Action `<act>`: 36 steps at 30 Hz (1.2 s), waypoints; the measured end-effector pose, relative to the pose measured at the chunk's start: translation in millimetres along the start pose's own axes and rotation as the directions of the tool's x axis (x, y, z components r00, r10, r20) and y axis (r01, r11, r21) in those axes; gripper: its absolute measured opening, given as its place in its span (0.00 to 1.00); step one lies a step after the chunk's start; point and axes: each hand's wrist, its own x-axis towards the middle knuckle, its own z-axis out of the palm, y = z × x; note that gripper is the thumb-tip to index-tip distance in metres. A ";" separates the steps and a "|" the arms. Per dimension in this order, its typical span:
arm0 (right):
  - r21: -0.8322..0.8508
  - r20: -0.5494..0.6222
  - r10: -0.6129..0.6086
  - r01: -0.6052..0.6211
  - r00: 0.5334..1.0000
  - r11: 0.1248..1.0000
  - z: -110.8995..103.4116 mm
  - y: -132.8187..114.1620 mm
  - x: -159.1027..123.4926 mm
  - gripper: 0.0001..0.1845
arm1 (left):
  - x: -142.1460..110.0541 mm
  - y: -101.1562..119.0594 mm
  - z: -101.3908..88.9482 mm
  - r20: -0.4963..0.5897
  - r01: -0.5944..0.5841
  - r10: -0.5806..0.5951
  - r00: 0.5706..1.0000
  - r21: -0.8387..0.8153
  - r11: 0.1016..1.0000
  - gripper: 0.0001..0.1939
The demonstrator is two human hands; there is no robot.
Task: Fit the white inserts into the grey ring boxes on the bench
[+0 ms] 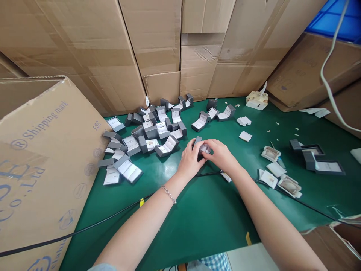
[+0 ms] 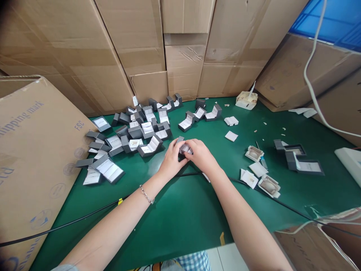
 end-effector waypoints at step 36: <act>0.025 0.085 0.015 -0.017 0.996 1.000 1.5 1.6 0.2 0.13 | -2.4 2.0 1.2 0.013 -0.034 0.033 0.999 0.193 0.981 0.30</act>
